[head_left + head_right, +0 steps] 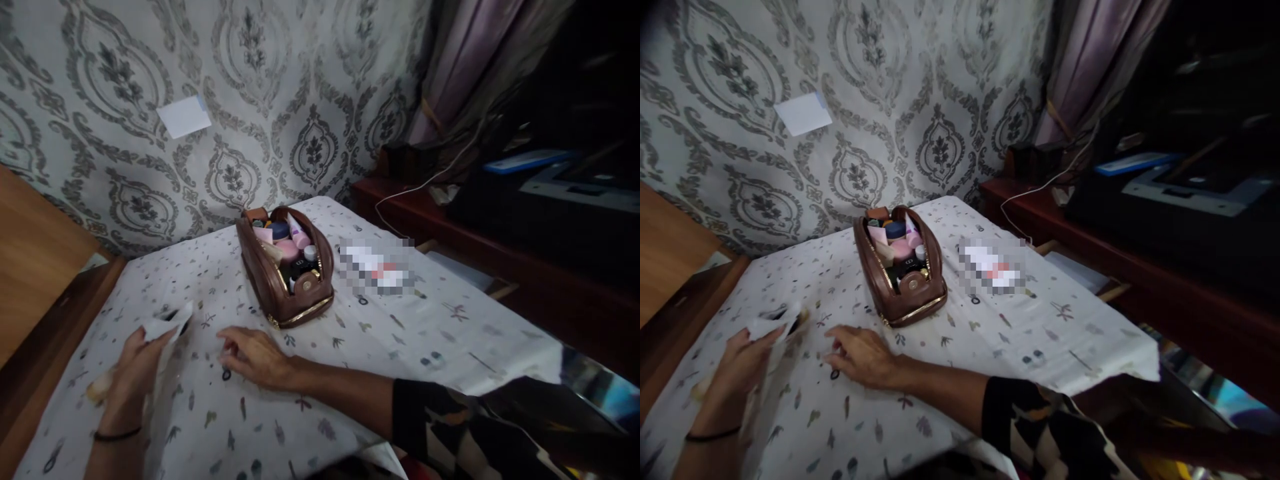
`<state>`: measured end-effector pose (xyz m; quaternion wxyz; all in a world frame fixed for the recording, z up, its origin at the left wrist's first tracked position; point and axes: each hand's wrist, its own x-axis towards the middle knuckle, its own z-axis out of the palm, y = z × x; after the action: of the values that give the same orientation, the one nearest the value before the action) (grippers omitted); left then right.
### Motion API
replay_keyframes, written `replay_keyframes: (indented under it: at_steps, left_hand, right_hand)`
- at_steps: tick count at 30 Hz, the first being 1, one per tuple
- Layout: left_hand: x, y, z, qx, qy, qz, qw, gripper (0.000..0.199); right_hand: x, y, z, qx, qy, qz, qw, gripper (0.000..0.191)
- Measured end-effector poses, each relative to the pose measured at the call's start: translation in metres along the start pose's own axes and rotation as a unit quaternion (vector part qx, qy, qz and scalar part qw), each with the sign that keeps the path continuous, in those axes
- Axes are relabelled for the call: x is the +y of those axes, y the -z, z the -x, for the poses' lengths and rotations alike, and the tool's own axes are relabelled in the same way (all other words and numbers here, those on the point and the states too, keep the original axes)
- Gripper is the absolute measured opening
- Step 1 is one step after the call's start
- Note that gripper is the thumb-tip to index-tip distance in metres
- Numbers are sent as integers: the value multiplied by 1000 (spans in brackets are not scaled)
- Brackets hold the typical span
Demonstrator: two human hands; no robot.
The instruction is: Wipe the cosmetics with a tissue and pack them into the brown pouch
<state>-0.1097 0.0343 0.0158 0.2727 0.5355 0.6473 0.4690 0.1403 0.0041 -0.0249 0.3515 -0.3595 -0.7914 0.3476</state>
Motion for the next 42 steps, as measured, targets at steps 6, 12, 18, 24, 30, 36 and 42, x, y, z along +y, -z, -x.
replay_keyframes:
  at_steps: [6, 12, 18, 24, 30, 36, 42]
  left_hand:
    - [29, -57, 32, -99, 89, 220, 966, 52]
    - [25, -67, 45, -108, 121, 260, 952, 60]
    - [22, -70, 44, -89, 123, 267, 952, 57]
    - [18, -72, 41, -102, 142, 305, 936, 56]
    - [22, -66, 45, -220, 188, 275, 917, 61]
    - [25, -66, 46, -251, 170, 301, 904, 57]
    - [24, -70, 43, -185, 216, 353, 892, 40]
  right_hand:
    - [8, -3, -3, 55, -20, -77, 995, 59]
    - [15, -9, -8, 92, -61, -117, 987, 45]
    - [15, -10, -8, 109, -74, -128, 983, 46]
    - [9, -7, -7, 102, -84, -157, 979, 38]
    - [10, -6, -8, 105, -70, -189, 974, 51]
    - [11, -7, -9, 86, -47, -250, 963, 45]
    - [10, -11, -7, 66, -38, -242, 967, 45]
